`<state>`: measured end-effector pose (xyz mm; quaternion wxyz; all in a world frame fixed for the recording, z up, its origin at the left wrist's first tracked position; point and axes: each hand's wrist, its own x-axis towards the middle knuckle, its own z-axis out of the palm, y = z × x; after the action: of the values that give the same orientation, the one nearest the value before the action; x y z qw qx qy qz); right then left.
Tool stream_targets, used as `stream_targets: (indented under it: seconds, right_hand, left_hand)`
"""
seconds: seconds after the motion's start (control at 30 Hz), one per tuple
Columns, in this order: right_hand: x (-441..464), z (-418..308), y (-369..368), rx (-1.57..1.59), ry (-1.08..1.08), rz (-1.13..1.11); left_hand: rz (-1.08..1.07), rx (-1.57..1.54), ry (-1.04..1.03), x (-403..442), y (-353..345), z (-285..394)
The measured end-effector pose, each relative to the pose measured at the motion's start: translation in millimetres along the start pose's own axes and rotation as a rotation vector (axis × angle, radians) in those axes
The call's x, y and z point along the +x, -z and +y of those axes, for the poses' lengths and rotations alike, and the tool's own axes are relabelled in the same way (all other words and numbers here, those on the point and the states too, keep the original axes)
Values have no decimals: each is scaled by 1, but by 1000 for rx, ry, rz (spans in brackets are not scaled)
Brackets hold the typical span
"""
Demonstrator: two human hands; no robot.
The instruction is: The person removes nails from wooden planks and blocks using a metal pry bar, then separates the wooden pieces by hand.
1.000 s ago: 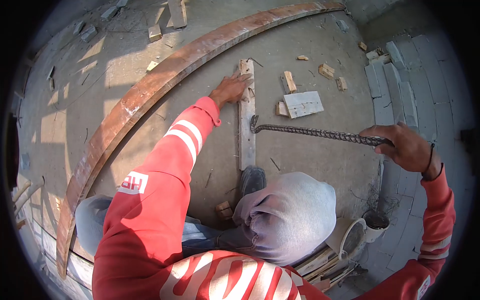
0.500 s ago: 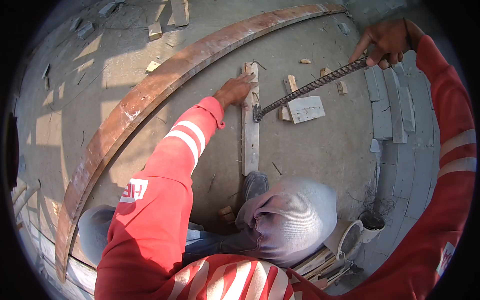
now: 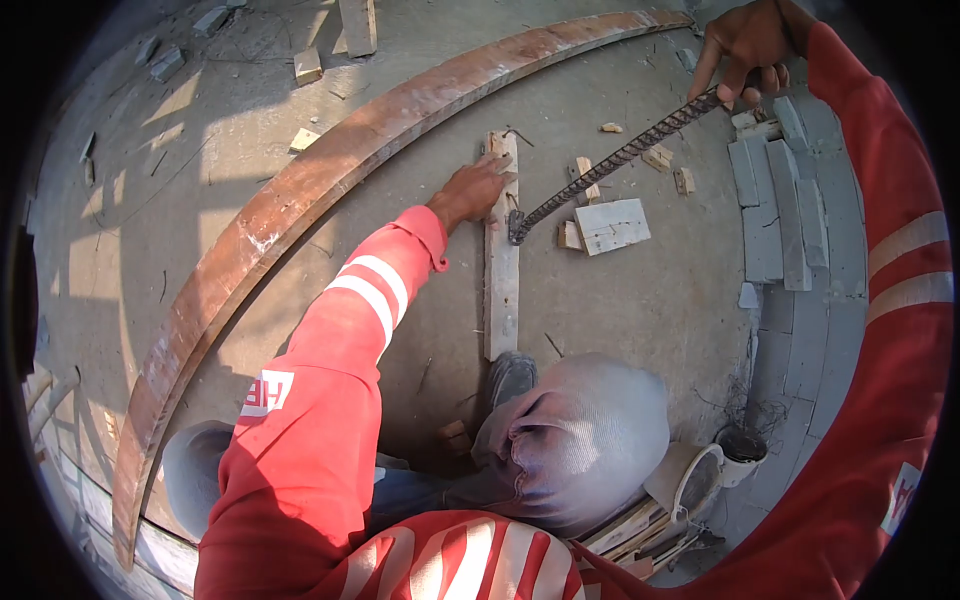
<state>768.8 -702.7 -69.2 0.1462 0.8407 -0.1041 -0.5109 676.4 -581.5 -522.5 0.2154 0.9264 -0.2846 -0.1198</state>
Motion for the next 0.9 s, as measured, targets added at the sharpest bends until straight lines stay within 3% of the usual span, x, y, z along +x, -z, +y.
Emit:
stream_targets:
  seconds: [0.07,0.13,0.37,0.43,0.57,0.67,0.77,0.8,0.83,0.87,0.9]
  right_hand:
    - [0,-5,-1,49,-67,-60]
    - [12,18,2,-144,129,47]
    - [7,38,-3,-160,195,143]
    - [-2,34,-16,-376,222,291]
    - [-12,16,-19,-501,271,239]
    - [-29,8,-44,-544,302,409]
    - [-40,28,-87,-678,563,677]
    - [-56,16,-113,-604,417,682]
    - [-63,19,-131,-624,463,701]
    - [-77,5,-147,-585,269,627]
    - [-89,3,-162,-541,243,668]
  left_hand:
    - [54,6,-29,0,-5,-2]
    - [45,0,-28,-2,-6,0]
    - [51,-9,-12,-8,-3,-4]
    - [56,-11,-14,-8,-5,-6]
    - [54,-21,-22,-9,-7,-8]
    - [29,-16,-11,-11,-3,-6]
    - [-4,-33,6,-11,-1,-7]
    - [6,-41,-1,-10,0,-7]
    - [-6,-63,7,-11,-1,-7]
    - [-16,-79,13,-9,0,-6]
    - [-8,-84,2,-5,4,0]
